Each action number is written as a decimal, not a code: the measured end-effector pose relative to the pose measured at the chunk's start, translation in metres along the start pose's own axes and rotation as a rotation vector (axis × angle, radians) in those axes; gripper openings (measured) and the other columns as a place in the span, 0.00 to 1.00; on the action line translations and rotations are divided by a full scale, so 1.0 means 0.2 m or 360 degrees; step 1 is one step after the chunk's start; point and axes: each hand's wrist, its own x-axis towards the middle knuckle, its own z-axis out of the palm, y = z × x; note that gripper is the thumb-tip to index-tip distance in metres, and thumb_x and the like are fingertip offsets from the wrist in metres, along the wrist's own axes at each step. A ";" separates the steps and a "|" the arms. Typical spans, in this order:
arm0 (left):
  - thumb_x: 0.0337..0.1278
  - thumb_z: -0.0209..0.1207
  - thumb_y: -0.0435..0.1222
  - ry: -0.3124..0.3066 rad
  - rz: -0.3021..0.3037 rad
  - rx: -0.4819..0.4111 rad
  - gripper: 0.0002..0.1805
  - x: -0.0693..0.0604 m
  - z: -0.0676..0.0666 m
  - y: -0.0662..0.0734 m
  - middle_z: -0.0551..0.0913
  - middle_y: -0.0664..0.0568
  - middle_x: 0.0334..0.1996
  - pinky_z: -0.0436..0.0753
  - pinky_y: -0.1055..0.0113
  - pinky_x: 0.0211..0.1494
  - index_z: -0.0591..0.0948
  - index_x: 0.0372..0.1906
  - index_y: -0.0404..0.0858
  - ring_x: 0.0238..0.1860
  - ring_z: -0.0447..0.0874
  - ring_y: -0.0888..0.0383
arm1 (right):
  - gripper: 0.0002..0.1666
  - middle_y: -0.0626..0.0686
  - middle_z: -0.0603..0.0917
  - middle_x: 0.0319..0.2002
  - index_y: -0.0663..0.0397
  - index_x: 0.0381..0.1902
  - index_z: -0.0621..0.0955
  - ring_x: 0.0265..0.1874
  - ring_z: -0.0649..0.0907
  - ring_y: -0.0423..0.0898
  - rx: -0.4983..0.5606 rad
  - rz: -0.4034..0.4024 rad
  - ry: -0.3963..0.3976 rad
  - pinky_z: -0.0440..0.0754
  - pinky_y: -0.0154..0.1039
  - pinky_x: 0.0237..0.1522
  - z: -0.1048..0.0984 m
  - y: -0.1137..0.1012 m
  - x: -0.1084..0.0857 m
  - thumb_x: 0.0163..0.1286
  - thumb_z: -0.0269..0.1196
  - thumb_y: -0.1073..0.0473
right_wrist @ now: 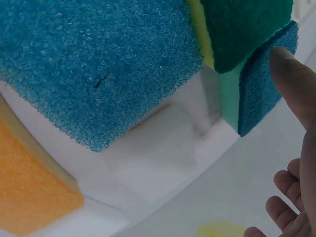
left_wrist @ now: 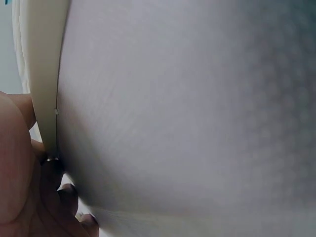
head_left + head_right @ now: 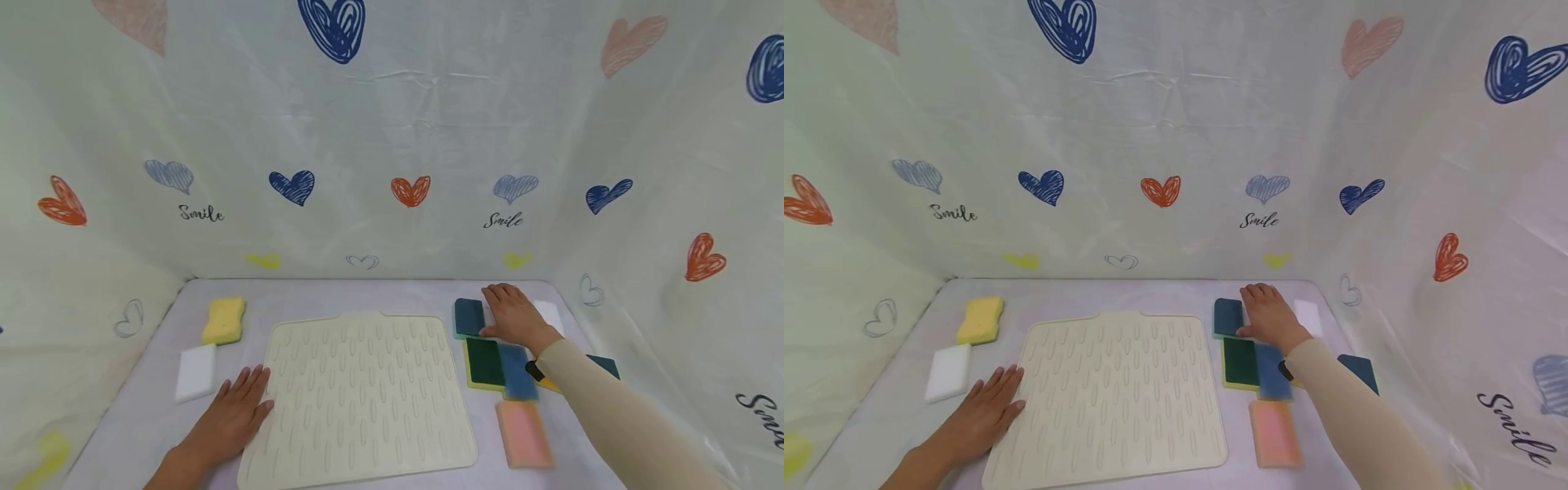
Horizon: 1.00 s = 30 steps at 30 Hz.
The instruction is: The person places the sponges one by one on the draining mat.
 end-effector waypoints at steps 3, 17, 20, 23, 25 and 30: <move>0.81 0.53 0.49 -0.0012 -0.0007 0.0012 0.37 0.00 0.00 0.00 0.64 0.31 0.79 0.59 0.27 0.75 0.64 0.79 0.27 0.80 0.58 0.27 | 0.59 0.67 0.72 0.73 0.68 0.75 0.68 0.73 0.69 0.67 0.0008 0.0020 -0.0042 0.66 0.64 0.76 0.02 -0.01 0.02 0.60 0.78 0.37; 0.81 0.53 0.49 -0.0041 -0.0036 0.0007 0.38 0.00 -0.01 0.01 0.63 0.30 0.79 0.58 0.27 0.75 0.64 0.79 0.26 0.80 0.57 0.28 | 0.66 0.66 0.70 0.74 0.65 0.76 0.68 0.73 0.67 0.67 -0.0012 -0.0020 -0.0208 0.69 0.67 0.73 0.04 0.02 0.13 0.53 0.80 0.31; 0.81 0.54 0.49 -0.0034 -0.0038 0.0006 0.37 0.00 -0.01 0.01 0.63 0.30 0.79 0.59 0.27 0.75 0.64 0.79 0.26 0.80 0.57 0.28 | 0.65 0.67 0.70 0.74 0.66 0.76 0.68 0.73 0.68 0.68 0.0000 -0.0041 -0.0302 0.71 0.68 0.71 0.04 0.03 0.17 0.55 0.78 0.29; 0.81 0.54 0.49 -0.0031 -0.0035 -0.0008 0.37 0.00 -0.01 0.01 0.64 0.30 0.79 0.58 0.27 0.76 0.64 0.79 0.27 0.80 0.57 0.28 | 0.65 0.68 0.69 0.75 0.66 0.76 0.67 0.74 0.67 0.69 0.0050 -0.0015 -0.0437 0.70 0.69 0.71 0.03 0.03 0.20 0.57 0.77 0.30; 0.81 0.54 0.49 -0.0030 -0.0033 -0.0007 0.37 0.00 -0.01 0.01 0.64 0.30 0.79 0.58 0.27 0.76 0.64 0.79 0.27 0.80 0.57 0.28 | 0.64 0.68 0.68 0.76 0.66 0.77 0.66 0.74 0.66 0.71 0.0085 0.0008 -0.0519 0.69 0.71 0.71 0.02 0.03 0.21 0.57 0.77 0.32; 0.81 0.54 0.48 -0.0012 -0.0028 -0.0012 0.37 0.00 0.01 -0.01 0.64 0.31 0.79 0.58 0.27 0.76 0.64 0.79 0.27 0.80 0.57 0.28 | 0.61 0.69 0.68 0.77 0.66 0.79 0.65 0.76 0.64 0.71 0.0146 0.0012 -0.0643 0.67 0.71 0.72 0.02 0.03 0.24 0.60 0.75 0.37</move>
